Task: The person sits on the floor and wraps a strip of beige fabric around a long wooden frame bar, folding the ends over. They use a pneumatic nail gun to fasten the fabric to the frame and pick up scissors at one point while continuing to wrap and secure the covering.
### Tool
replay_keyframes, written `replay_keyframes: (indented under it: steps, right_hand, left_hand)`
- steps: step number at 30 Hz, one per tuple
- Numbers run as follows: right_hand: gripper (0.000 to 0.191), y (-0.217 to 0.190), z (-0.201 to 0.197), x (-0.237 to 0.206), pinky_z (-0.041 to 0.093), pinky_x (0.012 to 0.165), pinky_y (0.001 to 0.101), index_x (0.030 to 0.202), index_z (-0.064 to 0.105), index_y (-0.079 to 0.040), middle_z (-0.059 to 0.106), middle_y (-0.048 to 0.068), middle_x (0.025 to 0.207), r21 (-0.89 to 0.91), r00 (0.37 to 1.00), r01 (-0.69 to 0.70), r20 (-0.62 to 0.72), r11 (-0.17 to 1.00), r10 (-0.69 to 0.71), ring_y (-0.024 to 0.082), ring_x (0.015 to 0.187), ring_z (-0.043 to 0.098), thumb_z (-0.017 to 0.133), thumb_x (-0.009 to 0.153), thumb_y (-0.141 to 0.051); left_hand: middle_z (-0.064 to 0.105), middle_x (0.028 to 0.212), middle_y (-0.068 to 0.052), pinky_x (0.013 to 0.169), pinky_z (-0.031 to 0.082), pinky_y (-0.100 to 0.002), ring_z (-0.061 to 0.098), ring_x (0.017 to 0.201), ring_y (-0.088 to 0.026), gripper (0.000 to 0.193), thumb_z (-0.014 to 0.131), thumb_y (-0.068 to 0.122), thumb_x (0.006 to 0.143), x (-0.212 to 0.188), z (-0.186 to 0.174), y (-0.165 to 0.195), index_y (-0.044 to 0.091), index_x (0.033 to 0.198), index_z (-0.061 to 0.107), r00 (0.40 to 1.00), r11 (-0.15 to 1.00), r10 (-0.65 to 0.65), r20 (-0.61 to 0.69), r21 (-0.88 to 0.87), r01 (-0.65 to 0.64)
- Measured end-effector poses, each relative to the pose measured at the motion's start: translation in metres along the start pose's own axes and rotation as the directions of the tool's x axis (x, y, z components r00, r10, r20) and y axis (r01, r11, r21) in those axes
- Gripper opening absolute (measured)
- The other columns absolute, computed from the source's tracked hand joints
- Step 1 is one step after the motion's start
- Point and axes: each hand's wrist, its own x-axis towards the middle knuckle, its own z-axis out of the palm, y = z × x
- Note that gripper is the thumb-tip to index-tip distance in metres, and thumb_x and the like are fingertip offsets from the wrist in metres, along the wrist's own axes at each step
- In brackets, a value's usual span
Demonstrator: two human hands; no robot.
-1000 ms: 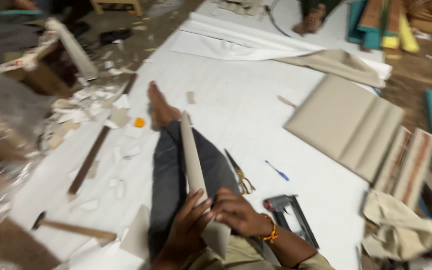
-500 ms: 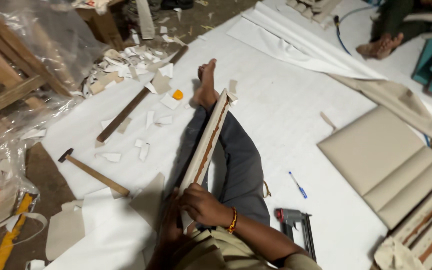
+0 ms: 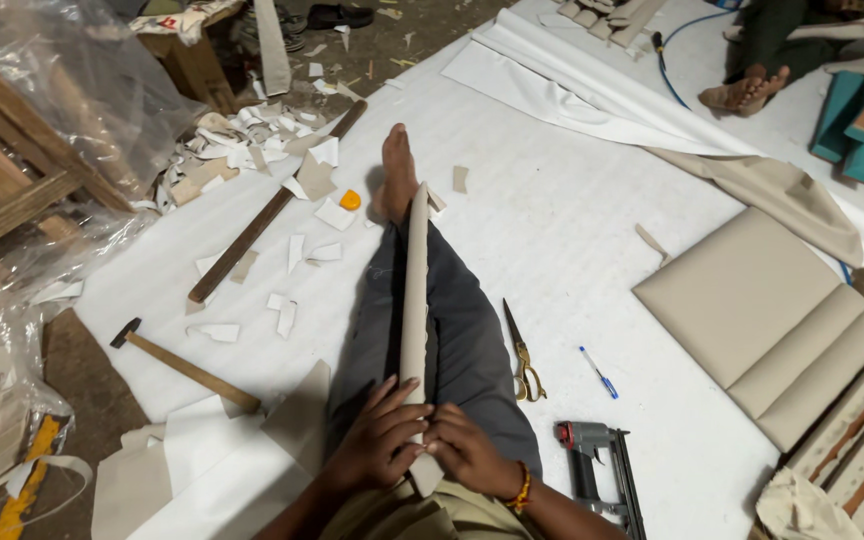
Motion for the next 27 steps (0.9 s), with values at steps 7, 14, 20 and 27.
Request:
replay_keyframes:
  steps: [7,14,20,27]
  right_hand:
    - [0.008,-0.036,-0.023,0.009,0.045,0.083,0.0369,0.093,0.064,-0.001,0.057,0.009,0.094,0.292,0.974,-0.083,-0.178,0.953,0.139,0.026,0.09,0.053,0.066,0.098,-0.006]
    - [0.004,-0.08,-0.035,0.022,0.044,0.096,0.0421,0.1,0.063,-0.002,0.063,0.012,0.101,0.229,0.987,0.159,0.002,0.961,-0.163,0.027,0.1,0.057,0.061,0.103,-0.003]
    - [0.008,-0.081,-0.016,0.009,0.044,0.092,0.0395,0.1,0.062,-0.005,0.063,0.01,0.1,0.298,0.981,0.069,0.153,0.952,-0.119,0.029,0.098,0.055,0.058,0.1,0.002]
    - [0.003,-0.086,-0.01,0.02,0.044,0.101,0.0425,0.104,0.065,-0.005,0.063,0.008,0.099,0.3,0.992,-0.034,0.127,0.953,-0.005,0.026,0.096,0.059,0.064,0.101,-0.004]
  left_hand:
    - [0.061,0.116,-0.017,0.12,0.036,-0.065,0.063,0.121,-0.039,0.024,0.062,0.011,0.092,0.068,0.008,0.018,0.005,0.113,0.053,0.971,0.96,0.168,-0.171,-0.195,-0.201]
    - [0.06,0.114,-0.017,0.105,0.047,-0.061,0.065,0.108,-0.035,0.019,0.057,0.012,0.095,0.054,-0.012,0.07,0.007,0.112,0.052,0.907,0.961,0.114,-0.406,-0.187,-0.204]
    - [0.056,0.117,-0.016,0.101,0.051,-0.057,0.062,0.109,-0.033,0.019,0.06,0.017,0.102,0.015,-0.011,0.086,0.007,0.115,0.052,0.92,0.942,-0.032,-0.391,-0.32,-0.103]
    - [0.057,0.119,-0.017,0.107,0.044,-0.062,0.064,0.112,-0.037,0.014,0.058,0.017,0.106,0.015,-0.011,0.08,0.006,0.111,0.052,0.927,0.952,-0.125,-0.353,-0.305,0.012]
